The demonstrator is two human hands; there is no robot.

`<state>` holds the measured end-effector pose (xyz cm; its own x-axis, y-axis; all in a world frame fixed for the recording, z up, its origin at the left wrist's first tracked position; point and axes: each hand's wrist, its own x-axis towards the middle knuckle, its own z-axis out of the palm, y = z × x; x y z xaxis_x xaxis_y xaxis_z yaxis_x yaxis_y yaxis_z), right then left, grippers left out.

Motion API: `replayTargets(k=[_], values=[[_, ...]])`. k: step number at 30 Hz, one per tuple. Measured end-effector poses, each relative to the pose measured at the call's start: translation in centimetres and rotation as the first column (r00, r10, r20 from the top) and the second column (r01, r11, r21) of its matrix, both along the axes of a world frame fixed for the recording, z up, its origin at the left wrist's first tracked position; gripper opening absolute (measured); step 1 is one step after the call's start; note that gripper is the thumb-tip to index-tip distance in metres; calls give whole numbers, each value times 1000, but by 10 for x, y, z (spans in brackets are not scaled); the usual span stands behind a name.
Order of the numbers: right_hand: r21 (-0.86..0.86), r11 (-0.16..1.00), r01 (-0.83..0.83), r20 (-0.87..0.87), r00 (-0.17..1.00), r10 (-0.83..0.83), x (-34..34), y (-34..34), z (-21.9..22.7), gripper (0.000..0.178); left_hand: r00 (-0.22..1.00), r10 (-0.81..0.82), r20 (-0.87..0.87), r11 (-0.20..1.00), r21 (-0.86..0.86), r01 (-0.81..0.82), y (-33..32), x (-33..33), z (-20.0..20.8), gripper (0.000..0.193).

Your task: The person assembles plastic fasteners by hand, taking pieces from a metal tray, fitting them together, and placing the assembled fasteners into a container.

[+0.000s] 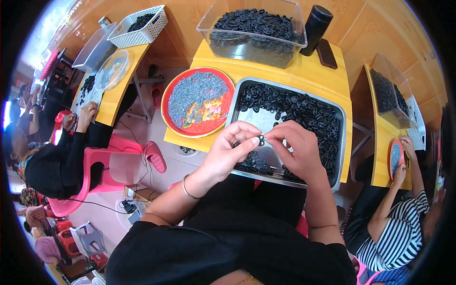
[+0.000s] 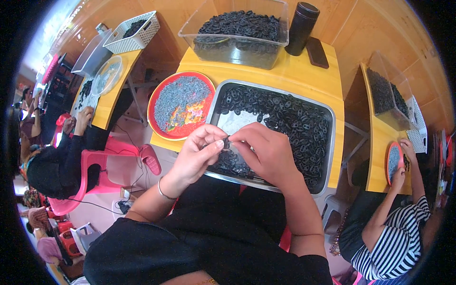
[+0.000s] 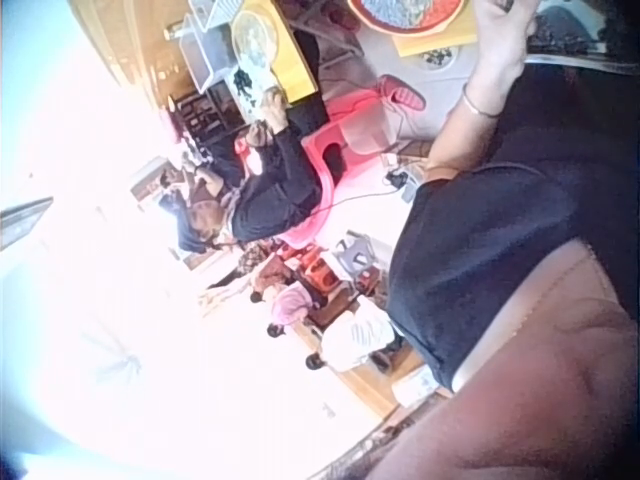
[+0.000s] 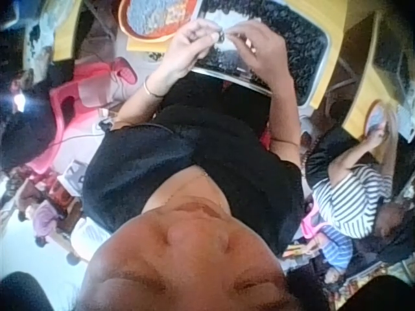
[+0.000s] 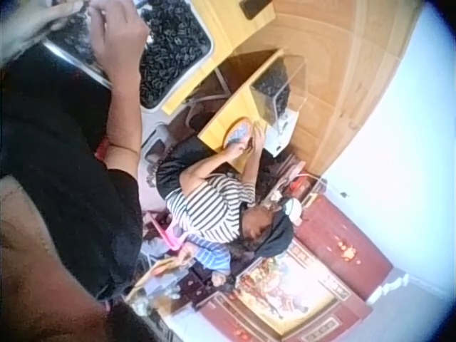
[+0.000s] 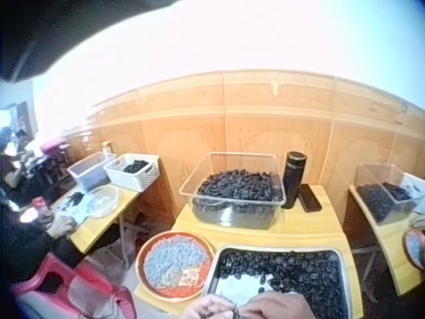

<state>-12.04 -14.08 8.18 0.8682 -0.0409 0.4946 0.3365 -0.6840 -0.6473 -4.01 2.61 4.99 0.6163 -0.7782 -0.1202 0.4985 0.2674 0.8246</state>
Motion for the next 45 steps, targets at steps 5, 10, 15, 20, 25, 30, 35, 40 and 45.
replayTargets(k=[5,10,15,20,25,30,35,40,45], values=[[51,996,68,-44,997,-66,-1,2,-2,8,824,117,555,988,20,-154,-2,1,-9,12],[79,991,104,-105,990,-96,-3,6,-2,6,866,76,494,977,135,-163,-3,0,-4,9],[62,995,82,-93,993,-76,-3,5,-3,8,964,55,262,992,92,-82,-3,-1,-1,7],[63,997,54,-91,995,-48,-4,1,1,10,971,54,233,995,69,-72,-2,-1,-3,6],[-67,998,-18,-31,999,16,-3,-5,4,13,973,47,225,995,73,-65,-2,-2,0,5],[-219,976,-11,28,999,18,-1,-6,8,12,975,39,217,995,82,-58,-2,-3,-1,5],[-420,907,-8,56,998,34,1,-10,7,10,980,21,198,996,82,-38,-2,-4,1,5],[-341,940,-24,40,998,40,2,-9,-5,9,937,113,329,984,93,-151,-5,-9,-6,4],[-216,974,-63,-1,998,65,-2,-9,-8,9,295,178,939,914,-47,-403,-7,-12,5,10]])
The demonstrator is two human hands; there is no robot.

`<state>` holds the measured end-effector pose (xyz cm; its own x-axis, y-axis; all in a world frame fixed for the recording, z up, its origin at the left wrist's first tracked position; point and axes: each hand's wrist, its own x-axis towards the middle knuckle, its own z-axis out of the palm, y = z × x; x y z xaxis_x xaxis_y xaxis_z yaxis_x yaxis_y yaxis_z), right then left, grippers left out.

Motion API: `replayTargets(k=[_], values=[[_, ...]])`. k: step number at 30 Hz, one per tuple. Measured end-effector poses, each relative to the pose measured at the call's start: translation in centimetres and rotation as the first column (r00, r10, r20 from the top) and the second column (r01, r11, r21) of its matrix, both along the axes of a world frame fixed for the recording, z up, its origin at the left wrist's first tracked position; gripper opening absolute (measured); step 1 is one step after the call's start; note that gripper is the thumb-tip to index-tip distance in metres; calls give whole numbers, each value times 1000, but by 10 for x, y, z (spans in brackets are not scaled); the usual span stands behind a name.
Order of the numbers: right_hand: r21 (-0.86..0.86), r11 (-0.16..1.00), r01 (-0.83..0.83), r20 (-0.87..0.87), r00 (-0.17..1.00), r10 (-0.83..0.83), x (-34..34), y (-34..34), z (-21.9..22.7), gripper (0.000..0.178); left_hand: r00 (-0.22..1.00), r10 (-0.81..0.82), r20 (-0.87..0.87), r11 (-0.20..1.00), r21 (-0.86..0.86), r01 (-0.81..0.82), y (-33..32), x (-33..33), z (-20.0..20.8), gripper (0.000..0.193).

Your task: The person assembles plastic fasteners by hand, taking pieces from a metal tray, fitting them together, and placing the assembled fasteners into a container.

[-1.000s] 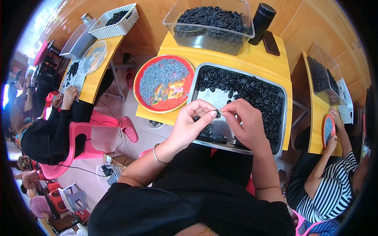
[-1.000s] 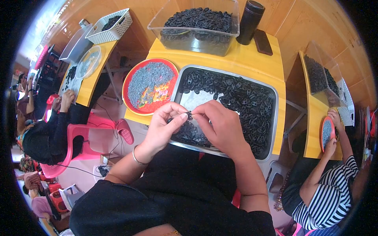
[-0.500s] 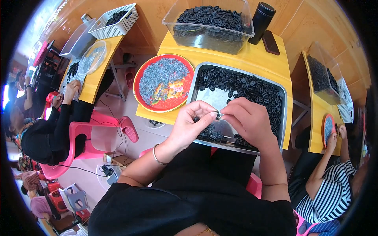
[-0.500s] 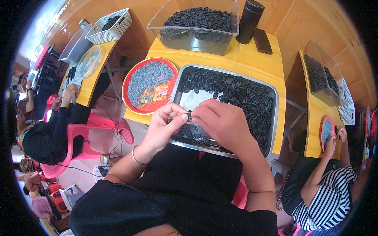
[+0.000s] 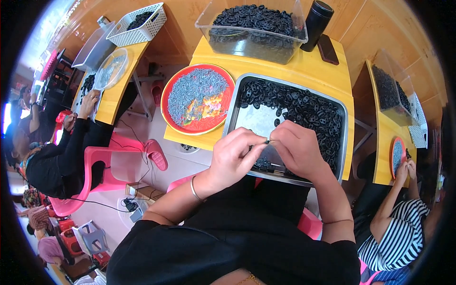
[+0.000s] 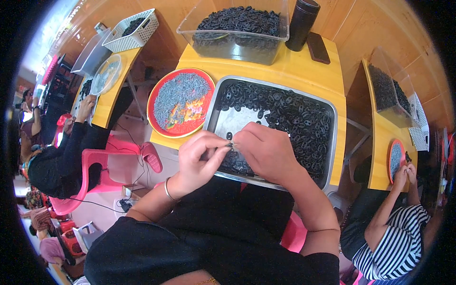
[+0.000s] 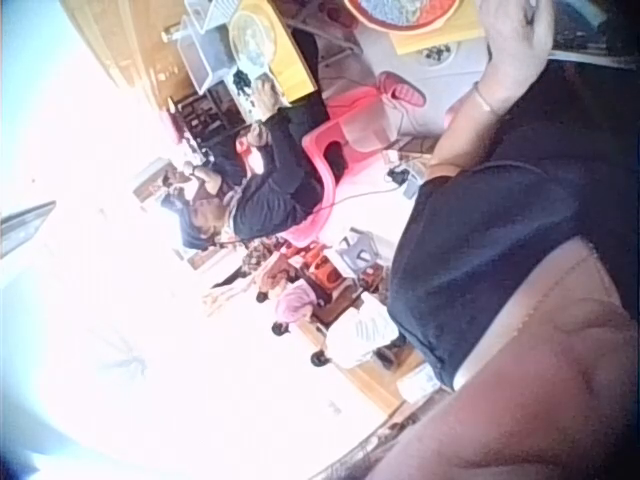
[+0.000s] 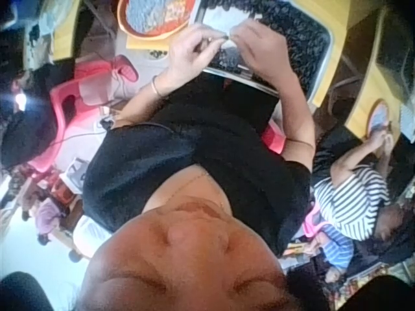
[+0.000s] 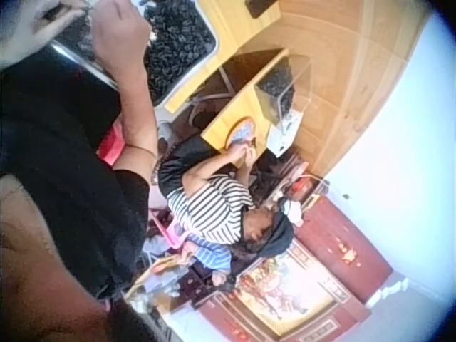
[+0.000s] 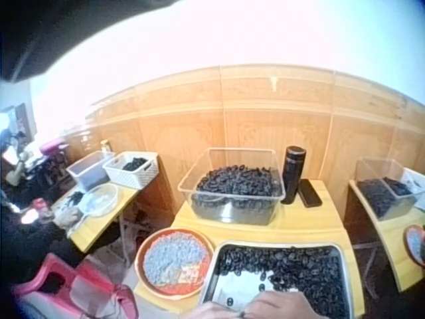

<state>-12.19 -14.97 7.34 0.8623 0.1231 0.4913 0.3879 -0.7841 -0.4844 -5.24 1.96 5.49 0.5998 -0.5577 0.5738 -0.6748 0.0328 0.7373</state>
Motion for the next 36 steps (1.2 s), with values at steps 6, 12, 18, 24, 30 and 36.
replayTargets(k=[6,12,18,24,30,36], values=[[158,987,-17,-123,992,37,-1,1,-2,6,930,-97,-354,995,-3,103,4,4,-11,10],[298,954,30,-190,981,28,-4,0,3,8,672,-236,-702,972,-162,172,1,3,-10,7],[487,860,152,-263,964,-21,-9,6,-6,9,613,-275,-741,961,-233,150,-2,2,-11,5],[518,825,225,-277,957,-88,-15,17,-10,11,564,-295,-772,955,-231,184,-2,1,-8,4],[792,571,216,-190,976,-106,-14,22,-24,11,240,-452,-859,889,-409,208,-3,13,-21,17],[874,419,244,-214,970,-120,-21,14,-21,11,153,-463,-873,878,-428,213,1,20,-22,21]])
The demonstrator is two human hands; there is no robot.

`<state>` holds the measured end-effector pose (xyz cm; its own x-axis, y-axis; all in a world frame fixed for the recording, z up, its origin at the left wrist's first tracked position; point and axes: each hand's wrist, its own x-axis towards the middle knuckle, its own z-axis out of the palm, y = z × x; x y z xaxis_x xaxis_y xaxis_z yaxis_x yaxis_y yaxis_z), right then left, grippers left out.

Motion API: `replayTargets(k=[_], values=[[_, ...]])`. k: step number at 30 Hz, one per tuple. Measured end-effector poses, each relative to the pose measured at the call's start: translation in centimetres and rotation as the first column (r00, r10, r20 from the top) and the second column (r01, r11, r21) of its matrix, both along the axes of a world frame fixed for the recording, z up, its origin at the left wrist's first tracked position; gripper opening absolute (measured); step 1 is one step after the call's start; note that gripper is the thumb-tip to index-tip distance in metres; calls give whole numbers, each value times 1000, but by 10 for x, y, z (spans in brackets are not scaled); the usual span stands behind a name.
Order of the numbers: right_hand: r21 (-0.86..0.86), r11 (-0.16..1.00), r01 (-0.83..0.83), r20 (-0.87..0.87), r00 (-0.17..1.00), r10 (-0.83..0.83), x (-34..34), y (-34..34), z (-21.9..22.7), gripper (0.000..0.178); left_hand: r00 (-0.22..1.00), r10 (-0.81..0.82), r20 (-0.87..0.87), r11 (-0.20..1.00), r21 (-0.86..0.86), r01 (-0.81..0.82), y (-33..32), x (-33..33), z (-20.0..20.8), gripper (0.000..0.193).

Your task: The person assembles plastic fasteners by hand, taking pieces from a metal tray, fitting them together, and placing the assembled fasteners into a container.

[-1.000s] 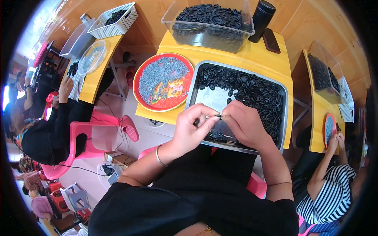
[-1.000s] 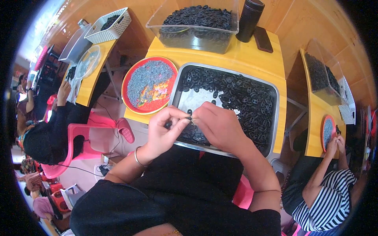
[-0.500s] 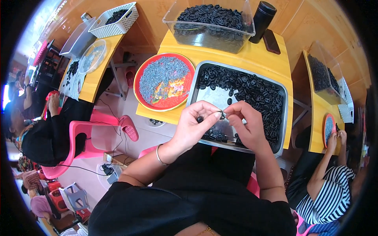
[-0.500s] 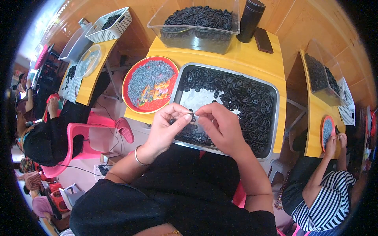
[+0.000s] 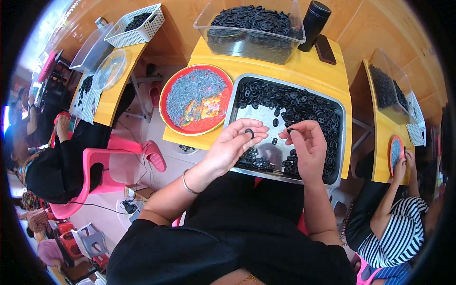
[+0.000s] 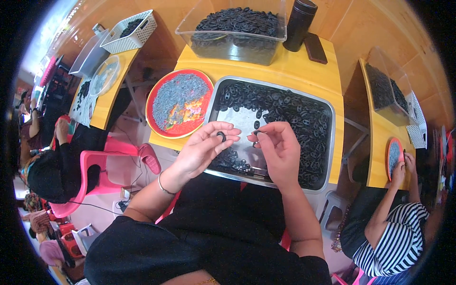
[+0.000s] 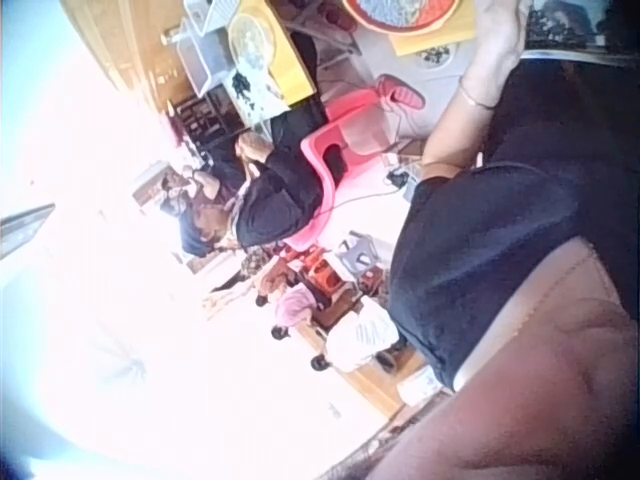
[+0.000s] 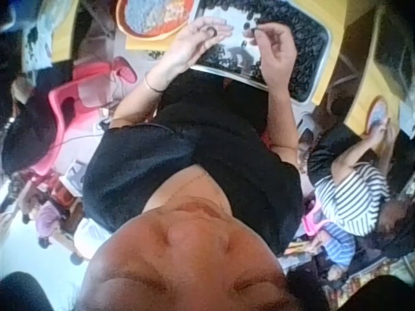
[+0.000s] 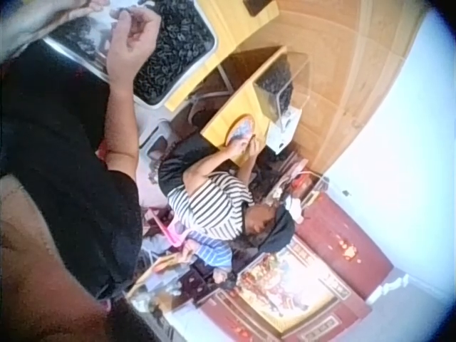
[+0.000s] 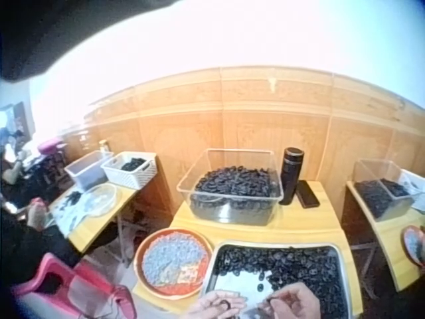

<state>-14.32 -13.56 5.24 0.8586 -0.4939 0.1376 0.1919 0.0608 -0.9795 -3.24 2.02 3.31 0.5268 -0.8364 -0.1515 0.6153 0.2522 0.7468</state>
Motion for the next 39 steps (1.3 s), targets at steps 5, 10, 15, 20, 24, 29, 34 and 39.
replayTargets(k=[5,10,15,20,24,29,34,39], values=[[-54,999,-10,48,999,13,0,4,-10,13,1000,23,19,999,-24,-23,2,-1,-1,23],[-194,980,-44,62,996,57,1,11,-10,17,998,33,54,999,-30,-32,6,0,-6,25],[-45,998,-51,13,999,52,2,14,-16,21,993,85,87,993,-86,-78,4,-4,-6,24],[-98,994,-53,-12,999,52,5,17,-15,21,992,101,75,992,-79,-95,5,-4,-6,26],[-4,998,-65,-54,996,65,4,19,-12,19,987,109,122,994,-29,-106,6,-2,-4,26],[-23,998,-66,-80,995,64,4,19,-14,19,981,111,160,994,-40,-106,5,-3,-8,23],[-20,998,-65,-73,995,64,4,21,-11,19,963,112,245,989,-127,-83,3,-1,-14,20],[-41,998,-49,-112,993,44,4,20,-14,18,970,115,216,992,-73,-101,1,-3,-8,19]])
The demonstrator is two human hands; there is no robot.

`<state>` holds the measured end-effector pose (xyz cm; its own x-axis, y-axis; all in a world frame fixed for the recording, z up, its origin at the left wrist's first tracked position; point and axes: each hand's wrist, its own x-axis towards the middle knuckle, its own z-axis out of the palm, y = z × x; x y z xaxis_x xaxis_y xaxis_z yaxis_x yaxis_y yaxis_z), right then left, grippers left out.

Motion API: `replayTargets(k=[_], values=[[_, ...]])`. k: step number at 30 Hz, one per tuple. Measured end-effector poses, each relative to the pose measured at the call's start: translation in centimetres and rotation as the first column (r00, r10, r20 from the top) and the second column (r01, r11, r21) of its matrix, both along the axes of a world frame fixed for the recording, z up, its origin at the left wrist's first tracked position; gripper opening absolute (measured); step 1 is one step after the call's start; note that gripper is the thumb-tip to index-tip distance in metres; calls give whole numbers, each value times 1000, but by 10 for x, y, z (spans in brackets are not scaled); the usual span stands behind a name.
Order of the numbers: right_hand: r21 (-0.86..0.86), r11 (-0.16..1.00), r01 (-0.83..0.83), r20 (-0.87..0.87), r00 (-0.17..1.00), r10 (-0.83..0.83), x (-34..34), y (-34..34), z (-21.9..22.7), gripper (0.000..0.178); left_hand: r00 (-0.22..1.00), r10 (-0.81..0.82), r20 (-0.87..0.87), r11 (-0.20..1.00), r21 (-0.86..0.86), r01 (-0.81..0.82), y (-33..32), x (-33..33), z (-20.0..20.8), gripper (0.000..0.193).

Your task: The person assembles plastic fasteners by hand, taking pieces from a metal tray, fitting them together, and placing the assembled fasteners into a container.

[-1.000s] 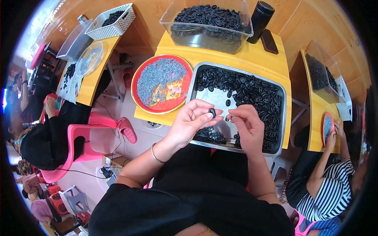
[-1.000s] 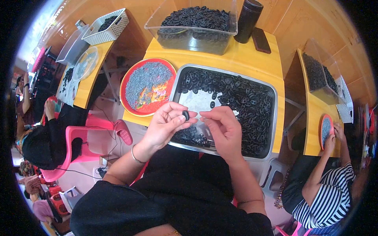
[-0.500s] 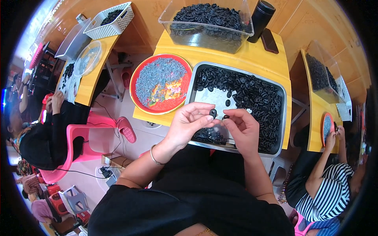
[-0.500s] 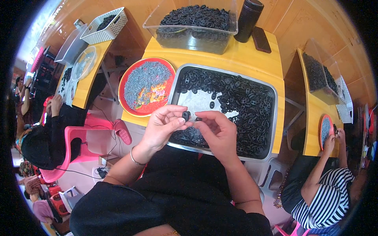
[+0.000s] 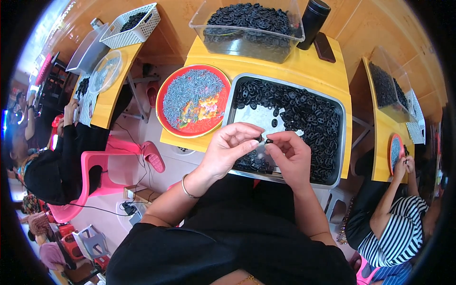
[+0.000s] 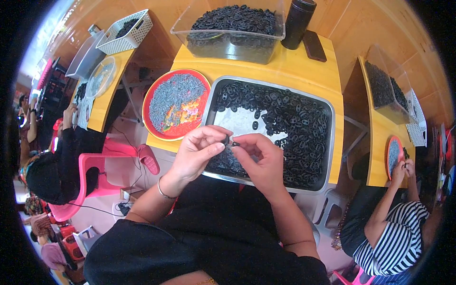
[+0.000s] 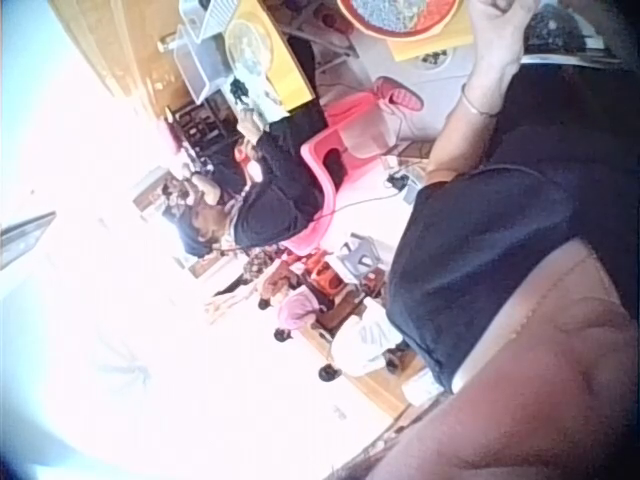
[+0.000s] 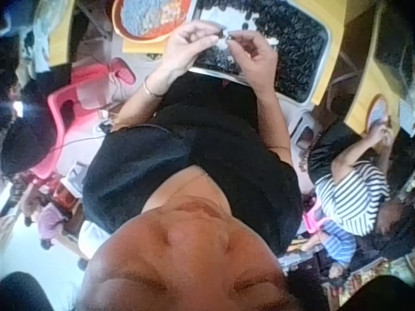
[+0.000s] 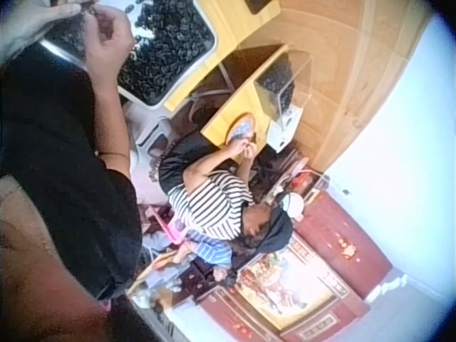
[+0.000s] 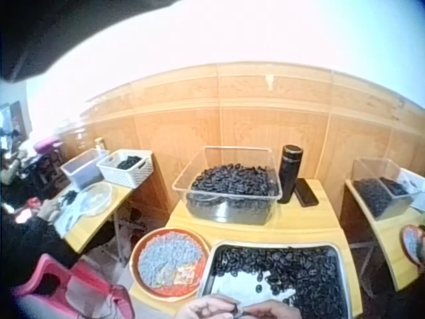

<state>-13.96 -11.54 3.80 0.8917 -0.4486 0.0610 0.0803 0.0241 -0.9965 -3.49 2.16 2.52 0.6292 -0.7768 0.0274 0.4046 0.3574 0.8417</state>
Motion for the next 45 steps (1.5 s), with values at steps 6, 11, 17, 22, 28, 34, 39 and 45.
replayTargets(k=[6,11,17,22,28,34,39,45], values=[[34,999,7,-7,1000,-7,-1,1,-2,18,999,-9,-35,999,40,11,-1,0,4,28],[107,994,16,-5,1000,-16,0,2,-1,19,999,-15,-51,998,59,18,1,0,-1,30],[111,994,22,18,1000,-24,0,3,-3,18,998,-27,-49,994,104,32,3,1,-1,31],[102,994,41,17,999,-43,0,5,-2,17,1000,8,-15,994,111,-6,1,-1,1,30],[147,989,31,24,999,-35,0,7,-2,16,1000,1,14,996,94,-3,2,-2,1,28],[208,978,8,10,1000,-10,4,10,-2,16,1000,-24,13,993,116,22,6,1,-1,26],[187,982,13,-8,1000,-12,0,5,-1,14,999,-36,34,993,112,32,2,-1,0,25],[228,974,12,-35,999,-4,2,7,2,11,997,-47,63,993,108,40,3,1,2,24]])
